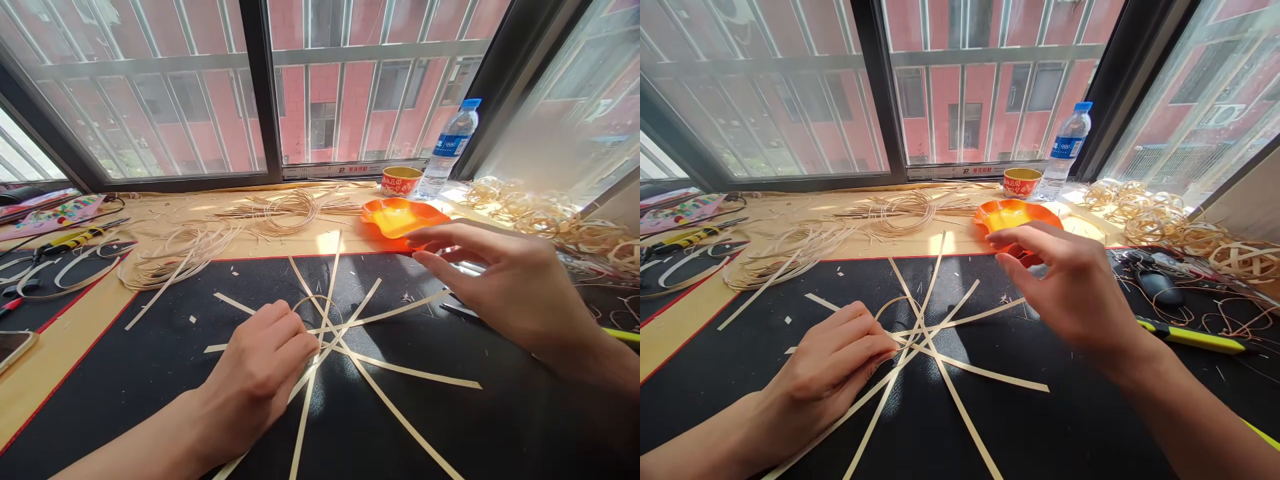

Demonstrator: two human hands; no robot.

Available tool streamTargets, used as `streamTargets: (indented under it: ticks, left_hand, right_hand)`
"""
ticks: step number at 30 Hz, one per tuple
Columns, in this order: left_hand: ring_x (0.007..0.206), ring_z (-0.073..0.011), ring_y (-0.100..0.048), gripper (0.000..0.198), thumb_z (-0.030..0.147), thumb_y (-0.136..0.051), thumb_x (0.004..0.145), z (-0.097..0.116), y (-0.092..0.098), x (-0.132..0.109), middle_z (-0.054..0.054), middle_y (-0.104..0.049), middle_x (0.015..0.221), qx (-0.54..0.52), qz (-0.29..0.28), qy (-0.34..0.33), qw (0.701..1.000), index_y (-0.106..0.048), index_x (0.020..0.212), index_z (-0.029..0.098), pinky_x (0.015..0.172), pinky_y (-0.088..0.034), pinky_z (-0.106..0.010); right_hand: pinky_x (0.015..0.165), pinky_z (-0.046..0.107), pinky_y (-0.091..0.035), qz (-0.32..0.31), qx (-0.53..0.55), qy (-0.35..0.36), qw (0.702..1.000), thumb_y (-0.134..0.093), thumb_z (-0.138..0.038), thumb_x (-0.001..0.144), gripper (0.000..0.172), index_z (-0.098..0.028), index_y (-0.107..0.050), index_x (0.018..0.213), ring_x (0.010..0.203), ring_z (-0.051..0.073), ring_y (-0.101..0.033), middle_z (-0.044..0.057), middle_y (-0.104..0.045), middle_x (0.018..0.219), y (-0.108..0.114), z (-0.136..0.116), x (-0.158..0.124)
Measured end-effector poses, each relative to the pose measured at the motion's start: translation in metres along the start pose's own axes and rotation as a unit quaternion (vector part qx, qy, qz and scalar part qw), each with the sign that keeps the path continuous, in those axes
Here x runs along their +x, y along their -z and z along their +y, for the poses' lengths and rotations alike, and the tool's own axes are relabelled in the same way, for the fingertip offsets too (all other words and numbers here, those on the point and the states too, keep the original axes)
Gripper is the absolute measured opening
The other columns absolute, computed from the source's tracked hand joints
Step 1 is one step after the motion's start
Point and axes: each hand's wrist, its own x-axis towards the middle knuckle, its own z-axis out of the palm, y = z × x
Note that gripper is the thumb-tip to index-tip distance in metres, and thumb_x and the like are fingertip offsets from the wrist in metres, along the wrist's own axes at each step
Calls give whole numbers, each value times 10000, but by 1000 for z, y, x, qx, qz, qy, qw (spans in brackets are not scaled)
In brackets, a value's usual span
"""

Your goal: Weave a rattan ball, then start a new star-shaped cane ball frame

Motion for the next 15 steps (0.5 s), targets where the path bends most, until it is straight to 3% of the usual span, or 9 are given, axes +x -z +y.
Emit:
streamTargets:
  ticks: [3,5,10,15]
  left_hand:
    - [659,-167,-440,207,0,-468,847,-1,1,0,-39,-542,669,17,9,9,1000,-620,803,133,592,-363,-295]
    - [654,-170,-448,195,11,-484,846,-2,1,0,-44,-549,667,29,18,17,999,-633,801,128,586,-365,-296]
    - [645,-167,-477,164,63,-507,866,-6,2,0,-33,-558,663,74,69,57,993,-625,775,131,581,-373,-293]
    - [647,-164,-493,133,96,-529,865,-10,1,0,-24,-576,681,98,112,91,985,-615,777,146,597,-385,-298]
  right_hand:
    - [592,312,-524,-29,-10,-76,997,-652,-285,786,95,-222,-700,839,643,189,-652,13,-709,759,6,14,5]
    - [572,294,-519,-52,10,-77,996,-643,-293,788,95,-218,-701,795,630,182,-651,7,-707,733,5,14,6]
    - [656,300,-520,-99,30,50,993,-557,-221,860,136,-180,-687,869,735,179,-659,52,-712,837,-15,5,-3]
    - [726,269,-517,-165,58,167,970,-492,-127,884,213,-155,-669,999,839,157,-646,96,-685,968,-37,5,-1]
